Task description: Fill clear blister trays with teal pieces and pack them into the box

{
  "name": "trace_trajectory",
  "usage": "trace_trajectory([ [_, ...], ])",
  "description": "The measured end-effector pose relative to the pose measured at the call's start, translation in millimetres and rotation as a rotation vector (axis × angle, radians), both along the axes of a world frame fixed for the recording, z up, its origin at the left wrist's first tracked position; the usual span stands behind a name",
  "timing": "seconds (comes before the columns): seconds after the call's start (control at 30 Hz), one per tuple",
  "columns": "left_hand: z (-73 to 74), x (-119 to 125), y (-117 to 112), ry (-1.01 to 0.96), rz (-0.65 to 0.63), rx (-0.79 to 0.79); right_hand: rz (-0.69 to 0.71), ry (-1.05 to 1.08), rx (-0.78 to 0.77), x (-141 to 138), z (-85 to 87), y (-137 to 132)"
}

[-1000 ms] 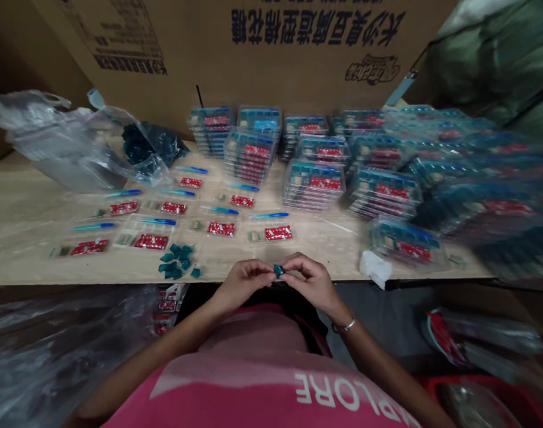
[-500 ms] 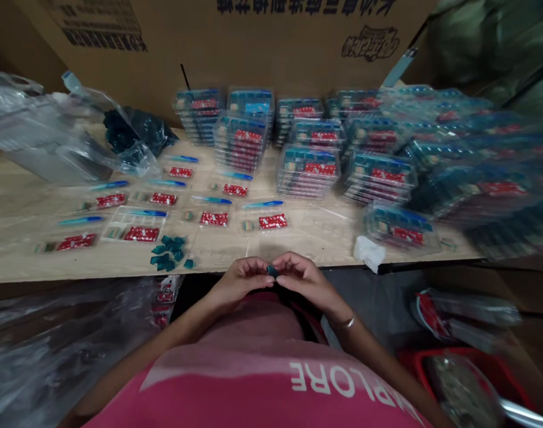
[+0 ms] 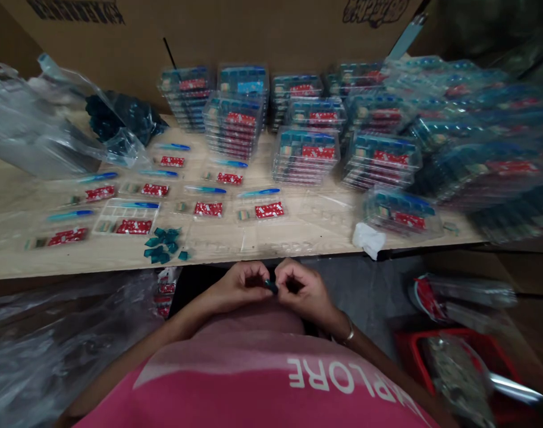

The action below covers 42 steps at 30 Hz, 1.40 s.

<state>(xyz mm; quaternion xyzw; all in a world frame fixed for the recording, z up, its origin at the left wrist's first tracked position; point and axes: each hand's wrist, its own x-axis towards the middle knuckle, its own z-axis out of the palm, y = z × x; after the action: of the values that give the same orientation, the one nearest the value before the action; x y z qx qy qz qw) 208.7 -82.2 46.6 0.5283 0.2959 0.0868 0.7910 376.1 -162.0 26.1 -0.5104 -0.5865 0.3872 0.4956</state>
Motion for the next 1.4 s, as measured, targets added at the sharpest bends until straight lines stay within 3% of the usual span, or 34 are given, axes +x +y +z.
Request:
trace_trajectory([
  [0.13,1.2,3,0,0.042,0.033,0.082,-0.172,-0.031,0.185,-8,-6.3,1],
  [0.2,0.5,3,-2,0.038,0.072,0.125,-0.216,-0.012,0.194,-9,-8.6,2],
  [0.33,-1.3,0,-5,-0.01,0.179,0.224,-0.077,0.063,-0.004,0,-8.4,4],
  [0.43,-1.9,-3,-5,-0.039,0.142,0.247,0.051,0.068,-0.025,9,-2.8,7],
  [0.6,-3.8,-6,-5,-0.031,0.054,0.145,0.089,-0.047,0.075,11,4.5,5],
  [0.8,-2.2,-5,-5,0.038,-0.063,0.093,-0.027,0.031,0.037,3,-8.0,-3],
  [0.87,-2.7,-3,-5,0.041,-0.025,0.022,-0.062,-0.021,0.091,2,-8.3,-4],
  [1.07,-10.3,3,-5,0.035,0.173,-0.282,0.042,-0.272,0.29,8,-2.3,-2],
  [1.13,-10.8,4,-2,0.07,0.194,-0.196,0.016,-0.305,0.323,13,-4.4,6],
  [1.3,-9.3,4,9,0.217,0.41,0.483,0.086,-0.51,0.313,29,-18.1,45],
  [1.4,-8.9,-1,13,0.296,0.431,0.722,0.148,-0.583,0.285,33,-27.8,61],
])
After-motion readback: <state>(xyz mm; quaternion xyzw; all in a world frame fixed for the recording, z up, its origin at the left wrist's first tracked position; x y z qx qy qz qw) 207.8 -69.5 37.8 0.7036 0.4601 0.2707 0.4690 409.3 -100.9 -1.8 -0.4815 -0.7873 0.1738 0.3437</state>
